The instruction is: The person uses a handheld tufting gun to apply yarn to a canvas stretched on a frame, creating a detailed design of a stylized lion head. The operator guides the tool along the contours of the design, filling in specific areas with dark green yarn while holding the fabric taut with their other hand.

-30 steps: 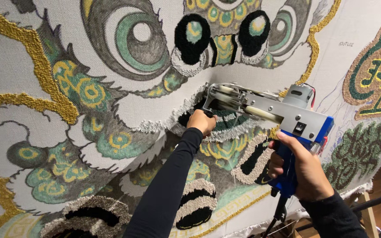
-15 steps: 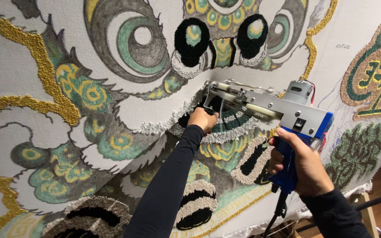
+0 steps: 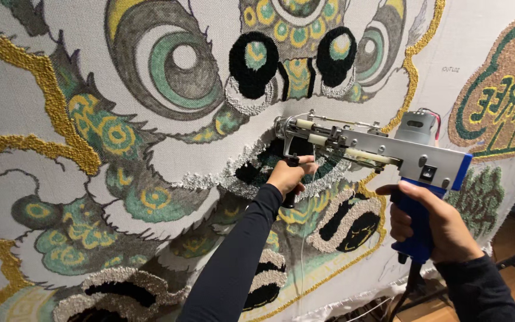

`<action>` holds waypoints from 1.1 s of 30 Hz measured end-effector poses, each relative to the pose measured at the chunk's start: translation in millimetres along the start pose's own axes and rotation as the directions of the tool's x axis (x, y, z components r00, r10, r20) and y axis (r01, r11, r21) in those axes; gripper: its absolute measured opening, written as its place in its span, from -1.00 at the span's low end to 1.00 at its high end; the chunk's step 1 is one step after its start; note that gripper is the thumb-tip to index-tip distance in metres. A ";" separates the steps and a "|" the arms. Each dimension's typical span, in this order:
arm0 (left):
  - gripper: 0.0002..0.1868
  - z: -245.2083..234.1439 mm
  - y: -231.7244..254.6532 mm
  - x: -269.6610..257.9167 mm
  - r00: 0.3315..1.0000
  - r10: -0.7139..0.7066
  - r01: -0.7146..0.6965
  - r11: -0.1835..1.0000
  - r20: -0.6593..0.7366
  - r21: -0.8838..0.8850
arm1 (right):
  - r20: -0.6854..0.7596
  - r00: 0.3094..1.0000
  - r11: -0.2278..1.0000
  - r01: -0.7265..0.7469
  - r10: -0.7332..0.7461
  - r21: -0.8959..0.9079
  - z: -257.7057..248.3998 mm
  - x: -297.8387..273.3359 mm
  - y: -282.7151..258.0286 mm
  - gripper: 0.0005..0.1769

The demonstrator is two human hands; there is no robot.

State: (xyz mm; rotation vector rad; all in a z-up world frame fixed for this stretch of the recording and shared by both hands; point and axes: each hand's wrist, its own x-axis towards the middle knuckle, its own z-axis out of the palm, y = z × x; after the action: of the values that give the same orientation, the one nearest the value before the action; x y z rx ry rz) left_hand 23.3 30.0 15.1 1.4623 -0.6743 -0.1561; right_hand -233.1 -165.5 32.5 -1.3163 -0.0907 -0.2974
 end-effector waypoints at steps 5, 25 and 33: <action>-0.71 19.8 1.6 -9.0 0.999 -0.042 0.042 0.999 0.005 -0.006 | 0.031 0.999 1.000 -0.008 0.007 0.029 -27.8 -9.6 0.1 -0.45; -0.61 31.9 -10.1 -39.6 0.997 -0.074 0.073 0.995 0.012 0.070 | 0.053 0.999 0.999 -0.015 0.013 0.044 -52.7 -25.1 16.5 -0.47; -0.56 26.0 -14.9 -39.8 0.995 -0.093 0.094 0.990 -0.021 0.100 | 0.016 0.998 0.996 -0.061 0.060 0.060 -44.6 -19.7 19.3 -0.48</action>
State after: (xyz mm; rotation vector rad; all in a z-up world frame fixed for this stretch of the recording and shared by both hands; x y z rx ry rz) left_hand -17.7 25.2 -12.8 1.5919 -0.6081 -0.1848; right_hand -251.4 -200.9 -1.6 -1.2593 -0.0715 -0.2320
